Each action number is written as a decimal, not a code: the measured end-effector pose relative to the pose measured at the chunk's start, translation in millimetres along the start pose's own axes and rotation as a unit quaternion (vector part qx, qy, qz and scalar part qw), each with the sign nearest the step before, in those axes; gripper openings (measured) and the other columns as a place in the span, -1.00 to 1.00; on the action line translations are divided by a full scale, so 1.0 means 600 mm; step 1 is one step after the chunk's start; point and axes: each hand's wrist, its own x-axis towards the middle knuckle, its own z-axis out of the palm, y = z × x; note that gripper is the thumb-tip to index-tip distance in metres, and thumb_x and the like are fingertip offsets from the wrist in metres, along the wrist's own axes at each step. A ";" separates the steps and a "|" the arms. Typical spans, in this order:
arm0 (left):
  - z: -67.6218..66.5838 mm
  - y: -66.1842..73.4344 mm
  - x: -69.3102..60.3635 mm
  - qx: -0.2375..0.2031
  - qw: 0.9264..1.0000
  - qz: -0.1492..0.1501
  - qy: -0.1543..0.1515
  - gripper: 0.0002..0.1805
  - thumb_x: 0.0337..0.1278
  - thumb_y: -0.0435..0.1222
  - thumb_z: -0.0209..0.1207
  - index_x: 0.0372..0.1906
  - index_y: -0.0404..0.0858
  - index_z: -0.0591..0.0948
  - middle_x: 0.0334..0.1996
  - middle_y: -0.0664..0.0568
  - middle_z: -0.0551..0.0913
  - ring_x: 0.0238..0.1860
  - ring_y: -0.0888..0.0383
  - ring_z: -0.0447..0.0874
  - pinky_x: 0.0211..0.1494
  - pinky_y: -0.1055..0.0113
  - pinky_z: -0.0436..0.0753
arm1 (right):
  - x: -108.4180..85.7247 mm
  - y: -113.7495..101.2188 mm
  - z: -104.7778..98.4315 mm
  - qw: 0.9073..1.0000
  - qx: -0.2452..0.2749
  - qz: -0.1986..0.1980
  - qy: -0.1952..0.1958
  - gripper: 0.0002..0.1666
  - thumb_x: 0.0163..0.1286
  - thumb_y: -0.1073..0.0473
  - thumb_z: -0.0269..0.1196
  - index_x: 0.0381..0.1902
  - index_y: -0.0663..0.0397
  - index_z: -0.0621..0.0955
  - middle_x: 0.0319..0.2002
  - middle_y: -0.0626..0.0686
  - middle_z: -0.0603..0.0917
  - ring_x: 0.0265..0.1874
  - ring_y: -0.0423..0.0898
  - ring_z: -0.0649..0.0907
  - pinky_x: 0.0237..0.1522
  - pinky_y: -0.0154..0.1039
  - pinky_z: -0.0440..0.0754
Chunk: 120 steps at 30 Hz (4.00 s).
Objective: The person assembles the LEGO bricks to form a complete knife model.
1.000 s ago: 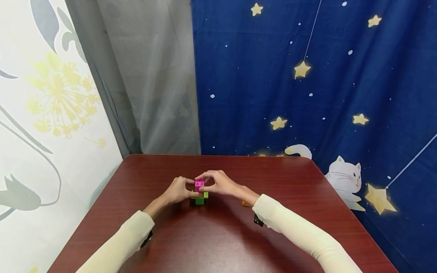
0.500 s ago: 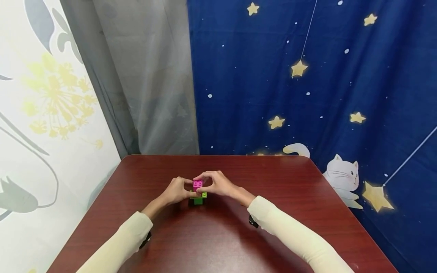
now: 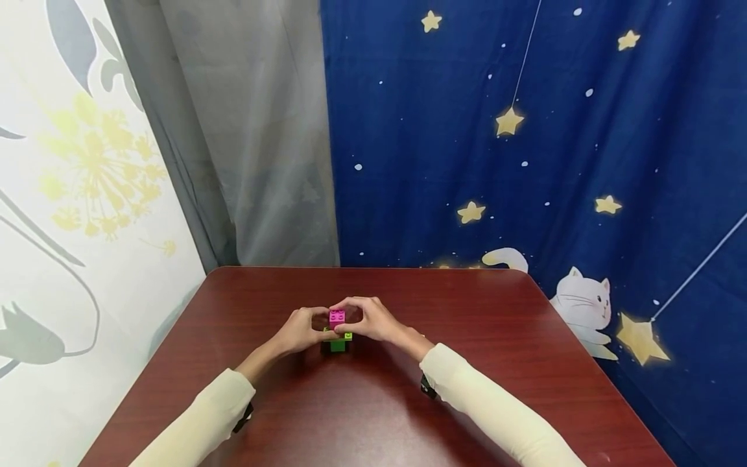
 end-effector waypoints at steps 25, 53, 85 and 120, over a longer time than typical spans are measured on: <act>-0.014 0.014 0.005 -0.047 0.998 0.020 0.031 -0.62 0.23 -0.17 0.46 0.12 -0.11 0.75 -0.07 -0.03 0.81 -0.03 -0.02 0.79 -0.02 0.10 0.73 | -0.001 0.003 -0.001 1.000 -0.028 0.005 0.006 -0.25 0.22 0.14 0.58 0.35 0.02 0.56 -0.21 -0.08 0.82 -0.22 -0.18 0.78 -0.15 -0.15 0.71; -0.027 0.015 0.006 0.001 0.999 -0.009 0.043 -0.59 0.02 -0.06 0.57 0.02 0.02 0.80 -0.11 0.09 0.82 -0.32 0.26 0.70 -0.25 0.37 0.64 | -0.033 0.016 -0.070 0.999 -0.020 0.024 -0.021 -0.21 0.23 0.11 0.57 0.38 -0.03 0.50 -0.03 0.04 0.73 -0.06 0.05 0.74 -0.07 -0.08 0.70; -0.015 0.014 0.006 0.026 0.999 -0.016 0.040 -0.53 -0.04 -0.01 0.59 0.04 0.03 0.80 -0.11 0.13 0.80 -0.52 0.28 0.28 -0.35 0.35 0.43 | -0.148 0.066 -0.152 0.993 -0.066 0.084 -0.052 -0.25 0.24 0.08 0.57 0.34 0.01 0.54 -0.04 0.14 0.74 -0.07 0.07 0.70 -0.08 -0.09 0.67; -0.016 0.014 0.007 0.029 0.999 -0.036 0.030 -0.51 -0.06 0.00 0.60 0.05 0.05 0.79 -0.06 0.11 0.79 -0.33 0.20 0.43 -0.19 0.28 0.52 | -0.224 0.099 -0.150 0.992 -0.051 0.087 -0.078 -0.30 0.19 0.34 0.48 0.30 0.25 0.54 -0.10 0.04 0.76 -0.14 -0.04 0.72 -0.20 -0.11 0.70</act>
